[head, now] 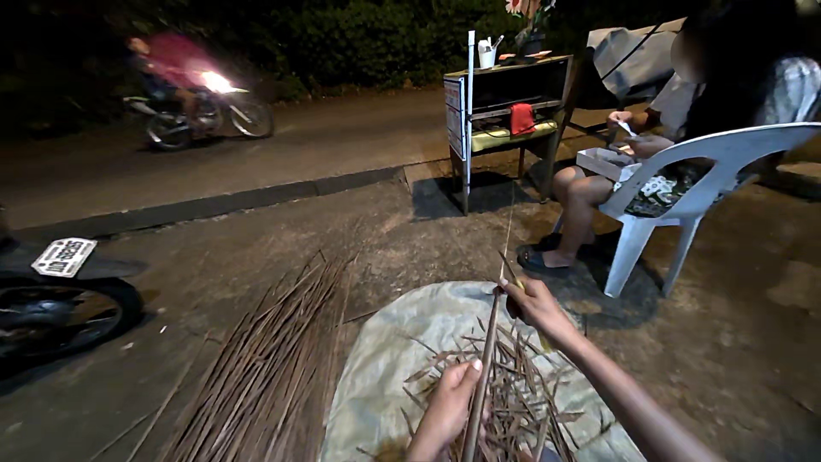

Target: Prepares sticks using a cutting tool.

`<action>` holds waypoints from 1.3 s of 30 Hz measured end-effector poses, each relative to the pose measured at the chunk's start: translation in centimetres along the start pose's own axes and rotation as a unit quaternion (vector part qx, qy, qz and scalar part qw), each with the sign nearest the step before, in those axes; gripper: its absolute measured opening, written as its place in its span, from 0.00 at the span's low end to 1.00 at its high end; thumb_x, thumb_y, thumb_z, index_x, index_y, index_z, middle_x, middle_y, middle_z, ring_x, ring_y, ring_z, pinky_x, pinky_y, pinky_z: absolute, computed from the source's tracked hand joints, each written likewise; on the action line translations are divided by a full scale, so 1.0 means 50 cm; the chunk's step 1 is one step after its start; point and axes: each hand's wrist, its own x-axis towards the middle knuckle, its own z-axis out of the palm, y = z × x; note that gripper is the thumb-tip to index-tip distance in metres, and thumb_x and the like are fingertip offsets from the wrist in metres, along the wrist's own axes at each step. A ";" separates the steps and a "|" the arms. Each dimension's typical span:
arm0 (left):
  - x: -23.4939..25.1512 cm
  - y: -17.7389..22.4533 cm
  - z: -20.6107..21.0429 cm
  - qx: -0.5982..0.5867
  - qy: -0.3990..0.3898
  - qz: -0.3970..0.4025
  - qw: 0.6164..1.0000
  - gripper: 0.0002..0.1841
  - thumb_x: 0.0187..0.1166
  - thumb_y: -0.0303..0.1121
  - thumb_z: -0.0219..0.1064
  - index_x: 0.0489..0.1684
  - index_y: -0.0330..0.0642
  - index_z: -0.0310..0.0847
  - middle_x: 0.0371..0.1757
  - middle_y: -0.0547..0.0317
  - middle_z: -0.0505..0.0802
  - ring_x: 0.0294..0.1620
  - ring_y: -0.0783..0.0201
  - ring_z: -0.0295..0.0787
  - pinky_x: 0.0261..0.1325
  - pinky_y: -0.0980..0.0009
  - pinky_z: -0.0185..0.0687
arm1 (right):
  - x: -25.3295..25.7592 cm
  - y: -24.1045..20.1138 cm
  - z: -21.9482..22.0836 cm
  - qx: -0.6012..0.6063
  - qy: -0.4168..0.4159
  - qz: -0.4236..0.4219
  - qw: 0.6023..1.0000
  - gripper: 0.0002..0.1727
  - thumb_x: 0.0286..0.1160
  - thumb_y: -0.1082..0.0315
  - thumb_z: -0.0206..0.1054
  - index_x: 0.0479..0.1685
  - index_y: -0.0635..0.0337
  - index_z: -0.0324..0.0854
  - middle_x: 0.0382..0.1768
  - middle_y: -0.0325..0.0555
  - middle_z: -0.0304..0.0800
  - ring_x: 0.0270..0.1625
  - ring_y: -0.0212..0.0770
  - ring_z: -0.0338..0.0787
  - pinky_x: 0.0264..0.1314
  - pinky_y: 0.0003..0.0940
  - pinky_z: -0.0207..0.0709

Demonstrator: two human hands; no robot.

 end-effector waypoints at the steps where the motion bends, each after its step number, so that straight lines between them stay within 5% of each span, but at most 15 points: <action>1: 0.001 0.005 0.004 -0.017 0.029 -0.005 0.999 0.20 0.97 0.36 0.41 0.38 0.37 0.76 0.19 0.67 0.81 0.16 0.75 0.80 0.22 0.80 0.80 | -0.004 0.001 0.004 -0.039 -0.005 -0.023 0.999 0.17 0.93 0.64 0.51 0.47 0.66 0.83 0.19 0.35 0.79 0.17 0.27 0.73 0.24 0.25 0.69; 4: 0.010 0.012 -0.001 -0.059 0.107 0.010 0.992 0.21 0.97 0.36 0.40 0.35 0.38 0.74 0.16 0.68 0.79 0.13 0.77 0.75 0.16 0.83 0.71 | -0.036 -0.031 0.031 -0.255 -0.131 -0.076 0.955 0.17 0.86 0.71 0.55 0.64 0.69 0.82 0.40 0.62 0.90 0.42 0.58 0.91 0.52 0.58 0.81; 6: 0.011 0.010 -0.009 -0.089 0.127 0.026 0.988 0.21 0.95 0.30 0.39 0.29 0.40 0.73 0.13 0.70 0.77 0.10 0.79 0.72 0.15 0.86 0.68 | -0.058 -0.042 0.063 -0.385 -0.186 -0.156 0.890 0.12 0.83 0.70 0.61 0.56 0.68 0.83 0.41 0.65 0.91 0.44 0.68 0.92 0.47 0.67 0.80; 9: 0.009 0.005 -0.012 -0.085 0.112 0.033 0.989 0.22 0.95 0.30 0.38 0.27 0.44 0.71 0.12 0.72 0.75 0.10 0.80 0.70 0.15 0.86 0.67 | -0.058 0.001 0.089 -0.456 -0.060 -0.270 0.846 0.07 0.79 0.73 0.63 0.44 0.66 0.86 0.29 0.60 0.91 0.27 0.62 0.92 0.27 0.58 0.83; 14: 0.003 -0.002 0.020 -0.041 0.050 0.009 0.998 0.22 0.97 0.37 0.39 0.29 0.43 0.71 0.13 0.72 0.73 0.10 0.79 0.68 0.15 0.85 0.66 | -0.013 0.006 0.002 -0.481 -0.004 -0.009 0.877 0.17 0.90 0.71 0.52 0.69 0.65 0.79 0.46 0.71 0.92 0.49 0.75 0.92 0.50 0.70 0.80; 18: 0.001 -0.006 0.036 -0.055 0.016 0.007 0.998 0.22 0.97 0.37 0.39 0.29 0.44 0.72 0.13 0.72 0.75 0.11 0.79 0.70 0.16 0.85 0.68 | 0.012 -0.006 -0.096 -0.473 0.071 0.098 0.873 0.18 0.90 0.70 0.52 0.72 0.66 0.75 0.51 0.72 0.90 0.56 0.75 0.90 0.55 0.70 0.78; 23: 0.026 -0.010 0.005 -0.068 0.085 0.020 0.994 0.23 0.97 0.38 0.38 0.29 0.42 0.72 0.13 0.71 0.75 0.10 0.78 0.71 0.15 0.84 0.68 | -0.014 -0.046 -0.035 -0.387 -0.045 0.023 0.921 0.17 0.85 0.70 0.61 0.68 0.66 0.80 0.49 0.71 0.90 0.55 0.72 0.90 0.58 0.69 0.78; 28: 0.025 0.006 -0.023 -0.120 0.201 0.009 0.972 0.18 0.97 0.33 0.42 0.34 0.39 0.72 0.10 0.70 0.74 0.08 0.79 0.69 0.14 0.85 0.67 | -0.080 -0.068 0.118 -0.401 -0.259 -0.057 0.877 0.15 0.87 0.67 0.57 0.61 0.67 0.81 0.45 0.68 0.90 0.53 0.70 0.90 0.56 0.67 0.78; 34: 0.022 -0.005 -0.009 -0.108 0.150 0.024 0.982 0.22 0.95 0.30 0.36 0.26 0.42 0.70 0.10 0.72 0.71 0.09 0.80 0.65 0.16 0.85 0.66 | -0.079 -0.032 0.117 -0.469 -0.158 -0.079 0.865 0.15 0.89 0.72 0.51 0.60 0.69 0.80 0.44 0.67 0.91 0.47 0.70 0.93 0.48 0.64 0.82; 39: 0.019 -0.005 0.030 -0.065 0.099 0.014 0.993 0.22 0.98 0.36 0.37 0.31 0.40 0.72 0.14 0.70 0.75 0.11 0.78 0.70 0.16 0.84 0.69 | -0.036 -0.004 0.058 -0.490 -0.057 -0.022 0.870 0.15 0.89 0.71 0.50 0.61 0.68 0.80 0.45 0.68 0.92 0.48 0.71 0.93 0.49 0.64 0.82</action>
